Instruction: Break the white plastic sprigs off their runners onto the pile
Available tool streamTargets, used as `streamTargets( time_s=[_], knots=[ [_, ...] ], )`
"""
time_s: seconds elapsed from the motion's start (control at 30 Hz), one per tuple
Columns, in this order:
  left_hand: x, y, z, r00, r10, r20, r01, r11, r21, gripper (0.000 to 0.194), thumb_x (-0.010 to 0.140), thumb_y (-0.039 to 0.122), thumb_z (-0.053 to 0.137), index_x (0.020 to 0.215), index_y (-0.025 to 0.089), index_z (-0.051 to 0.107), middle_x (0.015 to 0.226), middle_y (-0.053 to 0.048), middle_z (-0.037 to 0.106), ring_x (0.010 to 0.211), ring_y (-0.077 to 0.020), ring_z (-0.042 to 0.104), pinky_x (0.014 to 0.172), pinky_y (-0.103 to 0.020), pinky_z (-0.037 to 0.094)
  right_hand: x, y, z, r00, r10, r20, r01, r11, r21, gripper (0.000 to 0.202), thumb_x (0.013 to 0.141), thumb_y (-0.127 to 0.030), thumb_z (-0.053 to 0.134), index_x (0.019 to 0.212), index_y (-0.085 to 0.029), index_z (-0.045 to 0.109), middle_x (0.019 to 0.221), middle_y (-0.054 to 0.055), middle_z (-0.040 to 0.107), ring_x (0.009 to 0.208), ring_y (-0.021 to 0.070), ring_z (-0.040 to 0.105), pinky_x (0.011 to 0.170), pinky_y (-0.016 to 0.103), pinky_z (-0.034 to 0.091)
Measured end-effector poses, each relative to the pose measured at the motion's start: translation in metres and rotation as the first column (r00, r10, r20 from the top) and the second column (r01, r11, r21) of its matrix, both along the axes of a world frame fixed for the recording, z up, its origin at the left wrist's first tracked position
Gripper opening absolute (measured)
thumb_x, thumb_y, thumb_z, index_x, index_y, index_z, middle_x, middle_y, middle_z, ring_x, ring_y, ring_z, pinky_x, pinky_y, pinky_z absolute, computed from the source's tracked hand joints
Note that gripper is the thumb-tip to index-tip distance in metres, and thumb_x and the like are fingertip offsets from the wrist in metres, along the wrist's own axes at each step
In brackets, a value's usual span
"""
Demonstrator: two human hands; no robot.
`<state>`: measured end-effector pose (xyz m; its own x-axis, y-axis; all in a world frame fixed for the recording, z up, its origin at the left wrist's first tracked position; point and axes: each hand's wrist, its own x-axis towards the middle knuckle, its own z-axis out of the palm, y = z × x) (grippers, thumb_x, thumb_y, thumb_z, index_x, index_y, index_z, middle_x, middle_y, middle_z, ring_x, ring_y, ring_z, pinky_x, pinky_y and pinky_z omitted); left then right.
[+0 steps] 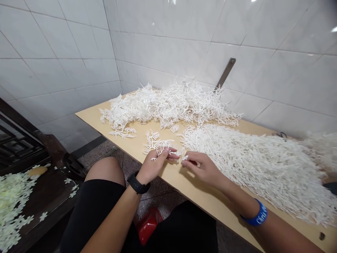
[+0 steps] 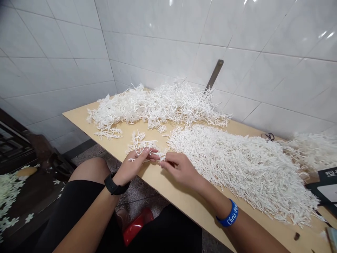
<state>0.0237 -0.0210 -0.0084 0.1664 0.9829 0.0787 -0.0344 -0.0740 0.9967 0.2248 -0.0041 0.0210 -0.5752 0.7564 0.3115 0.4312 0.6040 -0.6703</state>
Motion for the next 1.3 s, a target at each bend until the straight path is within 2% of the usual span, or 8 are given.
streamTargets(
  time_s=[0.13,0.23,0.4,0.57,0.67,0.83,1.07,1.3],
  knots=[
    [-0.003,0.0,0.0,0.997,0.013,0.072,-0.013,1.0,-0.006,0.052,0.093,0.055,0.05,0.108,0.01,0.07,0.097,-0.013,0.077,0.089,-0.0245,0.072,0.092,-0.039,0.053,0.019,0.018,-0.004,0.827,-0.56,0.051,0.555,0.827,0.089,0.06,0.093,-0.049,0.053,0.046,-0.021,0.027,0.043,-0.005,0.025,0.042,0.0103,0.024,0.047,0.028,0.019],
    [-0.004,-0.001,0.001,0.993,0.017,0.121,-0.013,0.999,-0.03,0.054,0.092,0.058,0.05,0.108,0.01,0.07,0.098,-0.014,0.076,0.088,-0.0255,0.073,0.093,-0.041,0.052,0.029,0.027,-0.008,0.725,-0.671,0.152,0.644,0.74,0.194,0.061,0.097,-0.049,0.043,0.044,-0.021,0.029,0.04,-0.003,0.03,0.04,0.0116,0.028,0.046,0.03,0.018],
    [-0.006,0.001,-0.002,0.984,0.038,0.173,-0.029,0.998,-0.058,0.049,0.089,0.055,0.058,0.104,0.011,0.069,0.101,-0.014,0.075,0.092,-0.0239,0.071,0.094,-0.04,0.052,0.027,0.026,-0.015,0.769,-0.622,0.144,0.556,0.763,0.329,0.02,0.094,-0.026,0.046,0.094,-0.018,0.065,0.076,0.005,0.067,0.063,0.02,0.058,0.058,0.03,0.037],
    [-0.008,0.002,-0.004,0.987,0.073,0.145,-0.066,0.996,-0.054,0.045,0.088,0.054,0.061,0.104,0.013,0.07,0.103,-0.011,0.074,0.087,-0.0198,0.07,0.089,-0.034,0.053,0.009,0.011,-0.018,0.948,-0.296,0.116,0.231,0.891,0.391,0.031,0.096,-0.016,0.043,0.123,-0.019,0.059,0.115,0.013,0.065,0.103,0.0263,0.061,0.085,0.039,0.05],
    [-0.008,0.002,-0.002,0.992,0.055,0.114,-0.051,0.998,-0.036,0.053,0.093,0.058,0.049,0.102,0.011,0.071,0.101,-0.012,0.074,0.082,-0.0194,0.07,0.086,-0.033,0.052,-0.001,0.003,-0.019,0.954,-0.164,0.251,0.046,0.907,0.418,0.037,0.096,-0.016,0.047,0.133,-0.021,0.054,0.129,0.014,0.059,0.113,0.0286,0.056,0.091,0.045,0.049],
    [-0.008,0.002,0.0,0.997,0.031,0.064,-0.032,0.999,0.003,0.057,0.095,0.06,0.042,0.106,0.012,0.071,0.101,-0.012,0.074,0.085,-0.0209,0.069,0.089,-0.035,0.051,-0.004,0.002,-0.023,0.959,-0.13,0.253,0.03,0.931,0.364,0.026,0.097,-0.017,0.047,0.115,-0.018,0.065,0.11,0.012,0.068,0.099,0.0264,0.062,0.084,0.042,0.051],
    [-0.01,-0.001,0.0,0.992,-0.058,-0.116,0.075,0.987,0.143,0.048,0.079,0.039,0.074,0.121,0.018,0.065,0.128,-0.011,0.065,0.117,-0.0278,0.059,0.1,-0.039,0.046,-0.002,0.004,-0.025,0.981,-0.192,0.04,0.184,0.97,0.157,0.023,0.098,-0.027,0.048,0.092,-0.019,0.069,0.088,0.008,0.072,0.079,0.0209,0.065,0.071,0.032,0.049],
    [-0.006,0.0,-0.003,0.991,-0.012,-0.132,0.027,0.993,0.116,0.025,0.088,0.036,0.063,0.099,0.014,0.066,0.099,-0.008,0.07,0.093,-0.0212,0.064,0.082,-0.03,0.049,-0.003,0.003,-0.018,0.992,-0.123,0.031,0.125,0.991,-0.057,0.031,0.097,-0.033,0.048,0.075,-0.018,0.062,0.069,0.002,0.063,0.065,0.0158,0.055,0.061,0.027,0.037]
  ],
)
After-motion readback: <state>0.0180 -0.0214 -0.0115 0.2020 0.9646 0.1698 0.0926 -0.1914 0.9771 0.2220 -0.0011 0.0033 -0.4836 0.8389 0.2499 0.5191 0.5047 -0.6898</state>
